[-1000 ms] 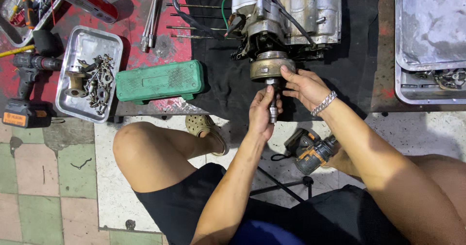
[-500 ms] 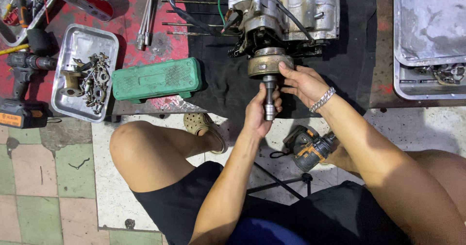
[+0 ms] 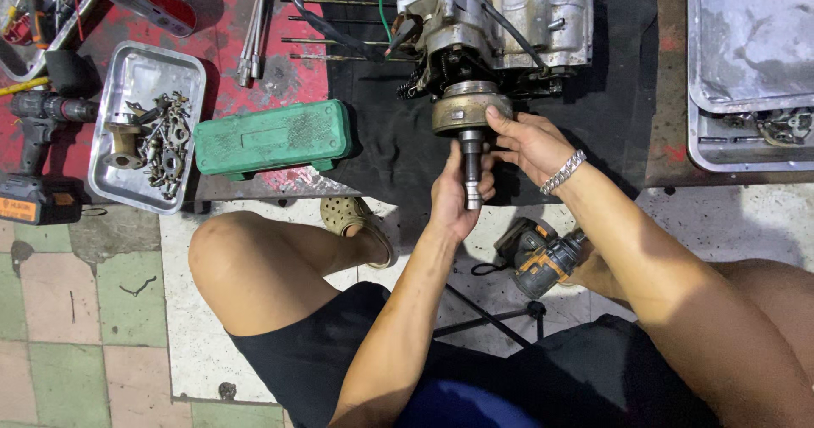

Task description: The person uses a power drill and a socket wrench to remove a bolt and a circular metal component from a mechanical assembly. They then use a hammer to tap a socket and later use a wrench to tighten a bolt on the assembly.

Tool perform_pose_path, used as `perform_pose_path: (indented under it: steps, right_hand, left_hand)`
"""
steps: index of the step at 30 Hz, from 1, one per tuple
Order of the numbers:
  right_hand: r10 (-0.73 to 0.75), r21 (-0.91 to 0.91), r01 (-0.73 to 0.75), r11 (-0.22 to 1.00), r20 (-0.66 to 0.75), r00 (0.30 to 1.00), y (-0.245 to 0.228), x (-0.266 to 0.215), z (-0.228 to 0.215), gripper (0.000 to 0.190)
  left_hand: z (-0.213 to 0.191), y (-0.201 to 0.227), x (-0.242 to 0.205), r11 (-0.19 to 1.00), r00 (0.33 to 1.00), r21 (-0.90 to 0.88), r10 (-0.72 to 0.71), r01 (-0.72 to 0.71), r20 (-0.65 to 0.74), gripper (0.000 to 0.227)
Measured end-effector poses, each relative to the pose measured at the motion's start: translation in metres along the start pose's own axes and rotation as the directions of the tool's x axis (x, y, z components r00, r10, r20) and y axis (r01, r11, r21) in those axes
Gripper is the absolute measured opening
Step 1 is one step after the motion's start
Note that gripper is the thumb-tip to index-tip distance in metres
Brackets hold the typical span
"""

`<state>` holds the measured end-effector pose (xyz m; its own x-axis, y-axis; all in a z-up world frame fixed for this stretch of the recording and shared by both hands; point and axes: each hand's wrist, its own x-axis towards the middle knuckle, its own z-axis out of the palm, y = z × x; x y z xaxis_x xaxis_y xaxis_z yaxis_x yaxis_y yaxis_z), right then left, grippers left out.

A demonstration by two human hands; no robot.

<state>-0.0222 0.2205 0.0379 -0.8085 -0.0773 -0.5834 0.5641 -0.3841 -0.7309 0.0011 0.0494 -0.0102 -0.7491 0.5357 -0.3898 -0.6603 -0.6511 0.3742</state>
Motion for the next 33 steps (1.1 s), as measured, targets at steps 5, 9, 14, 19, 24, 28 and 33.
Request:
perform_pose_path:
  steps: [5, 9, 14, 19, 24, 28, 33]
  right_hand:
    - [-0.003, 0.001, 0.003, 1.000, -0.015, 1.000, 0.005, 0.002, -0.002, 0.050]
    - [-0.015, 0.018, 0.015, 1.000, 0.004, 1.000, 0.007, 0.002, -0.002, 0.051]
    - [-0.017, 0.019, 0.017, 1.000, -0.004, 1.000, 0.007, 0.004, -0.002, 0.051]
    - [-0.005, 0.003, 0.005, 1.000, -0.009, 1.000, 0.005, 0.000, 0.000, 0.052]
    - [0.005, -0.019, -0.005, 1.000, -0.017, 1.000, -0.001, 0.001, 0.000, 0.050]
    - [-0.008, 0.002, 0.008, 1.000, -0.013, 1.000, 0.003, 0.000, 0.001, 0.048]
    - [-0.007, 0.001, 0.007, 1.000, -0.001, 1.000, 0.005, 0.002, -0.002, 0.047]
  left_hand:
    - [0.007, 0.004, -0.006, 0.994, 0.990, 0.107, 0.041, -0.027, -0.134, 0.031]
    - [0.002, 0.015, -0.005, 0.995, 0.995, -0.007, -0.097, 0.097, 0.011, 0.043]
    - [-0.009, 0.004, -0.002, 0.990, 0.984, 0.133, 0.060, -0.038, -0.165, 0.028]
    - [-0.014, 0.002, 0.005, 0.996, 0.988, -0.042, -0.090, 0.085, -0.128, 0.035]
    - [0.007, 0.000, -0.004, 0.941, 0.959, 0.321, 0.180, -0.104, -0.218, 0.029]
    - [0.006, 0.002, -0.005, 0.998, 1.000, -0.066, -0.001, -0.001, -0.027, 0.040]
    - [0.012, 0.006, -0.009, 0.991, 0.987, 0.133, 0.044, -0.023, -0.154, 0.038]
